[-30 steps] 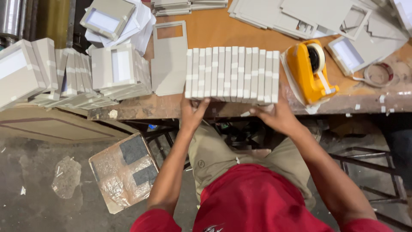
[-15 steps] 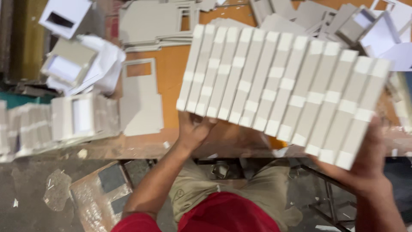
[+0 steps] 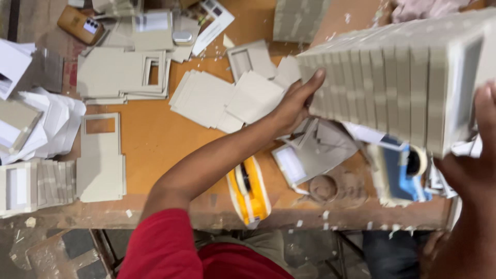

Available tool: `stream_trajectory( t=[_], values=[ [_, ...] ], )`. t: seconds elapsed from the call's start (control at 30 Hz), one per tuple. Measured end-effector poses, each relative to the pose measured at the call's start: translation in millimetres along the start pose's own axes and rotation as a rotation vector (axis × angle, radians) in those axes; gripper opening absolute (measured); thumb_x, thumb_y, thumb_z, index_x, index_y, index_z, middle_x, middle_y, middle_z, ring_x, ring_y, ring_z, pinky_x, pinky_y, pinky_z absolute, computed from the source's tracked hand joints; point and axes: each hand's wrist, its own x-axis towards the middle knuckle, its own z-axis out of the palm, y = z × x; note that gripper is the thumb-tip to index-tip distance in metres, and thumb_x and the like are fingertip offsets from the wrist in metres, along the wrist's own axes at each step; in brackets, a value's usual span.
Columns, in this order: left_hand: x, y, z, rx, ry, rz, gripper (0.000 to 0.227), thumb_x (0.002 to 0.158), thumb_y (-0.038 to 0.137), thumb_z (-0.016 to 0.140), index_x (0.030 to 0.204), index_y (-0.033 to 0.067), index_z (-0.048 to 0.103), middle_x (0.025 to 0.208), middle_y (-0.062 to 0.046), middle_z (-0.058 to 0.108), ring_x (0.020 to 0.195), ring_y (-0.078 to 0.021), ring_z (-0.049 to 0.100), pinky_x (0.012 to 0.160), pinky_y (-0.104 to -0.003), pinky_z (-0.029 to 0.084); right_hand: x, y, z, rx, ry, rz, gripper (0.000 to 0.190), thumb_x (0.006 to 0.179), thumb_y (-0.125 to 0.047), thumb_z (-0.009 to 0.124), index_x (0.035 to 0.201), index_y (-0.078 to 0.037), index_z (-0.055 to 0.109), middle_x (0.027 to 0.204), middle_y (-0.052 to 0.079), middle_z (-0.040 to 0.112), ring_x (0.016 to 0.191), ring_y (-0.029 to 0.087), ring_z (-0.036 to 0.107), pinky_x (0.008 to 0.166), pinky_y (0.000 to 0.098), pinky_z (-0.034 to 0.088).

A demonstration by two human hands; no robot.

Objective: The person stacks white cardboard frames and then assembles individual frames by folding flaps and securing them with clear tape from a dispenser. The person places completed frames into a growing stack on the table.

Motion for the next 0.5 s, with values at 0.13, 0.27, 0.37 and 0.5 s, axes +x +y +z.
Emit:
stream_trajectory(
  t=[0.13, 0.27, 0.37, 0.5],
  values=[
    [109.3, -7.1, 6.0, 0.009, -0.056, -0.11, 0.085, 0.077, 0.079, 0.054, 0.134, 0.0158, 0.055, 0.117, -0.005, 0.067, 0.1, -0.0162, 0.066, 0.067, -0.035, 0.055, 78.9, 72.4, 2.3, -0.157, -0.005, -0.202, 0.093, 0.075, -0.004, 0.095, 0.148, 0.017, 0.043, 0.152, 0.028, 0.042, 0.136, 0.041, 0.057, 0.109, 0.0446, 0.058],
    [205.5, -30.5, -14.8, -0.043, -0.051, -0.085, 0.084, 0.087, 0.084, 0.058, 0.127, 0.0096, 0.064, 0.101, -0.011, 0.066, 0.08, -0.0221, 0.059, 0.056, -0.035, 0.044, 133.8, 135.5, 32.3, -0.063, -0.088, -0.155, 0.089, 0.08, -0.004, 0.095, 0.152, 0.012, 0.045, 0.154, 0.02, 0.037, 0.141, 0.036, 0.054, 0.11, 0.0404, 0.054],
    [255.9, -48.0, -38.3, -0.062, 0.104, -0.187, 0.077, 0.082, 0.083, 0.058, 0.123, 0.0179, 0.065, 0.098, -0.006, 0.068, 0.081, -0.0175, 0.064, 0.054, -0.032, 0.044, 159.0, 177.6, 71.3, 0.184, -0.175, -0.045, 0.082, 0.087, -0.002, 0.091, 0.156, 0.005, 0.047, 0.157, 0.015, 0.034, 0.144, 0.031, 0.054, 0.105, 0.0341, 0.052],
    [297.6, -54.3, -65.7, -0.064, 0.239, -0.222, 0.071, 0.075, 0.078, 0.06, 0.123, 0.0268, 0.064, 0.101, -0.001, 0.071, 0.08, -0.0169, 0.064, 0.052, -0.033, 0.051, 177.3, 216.2, 116.5, 0.306, -0.209, -0.018, 0.086, 0.084, -0.003, 0.09, 0.159, -0.002, 0.048, 0.155, 0.015, 0.035, 0.141, 0.031, 0.056, 0.106, 0.0348, 0.054]
  ],
)
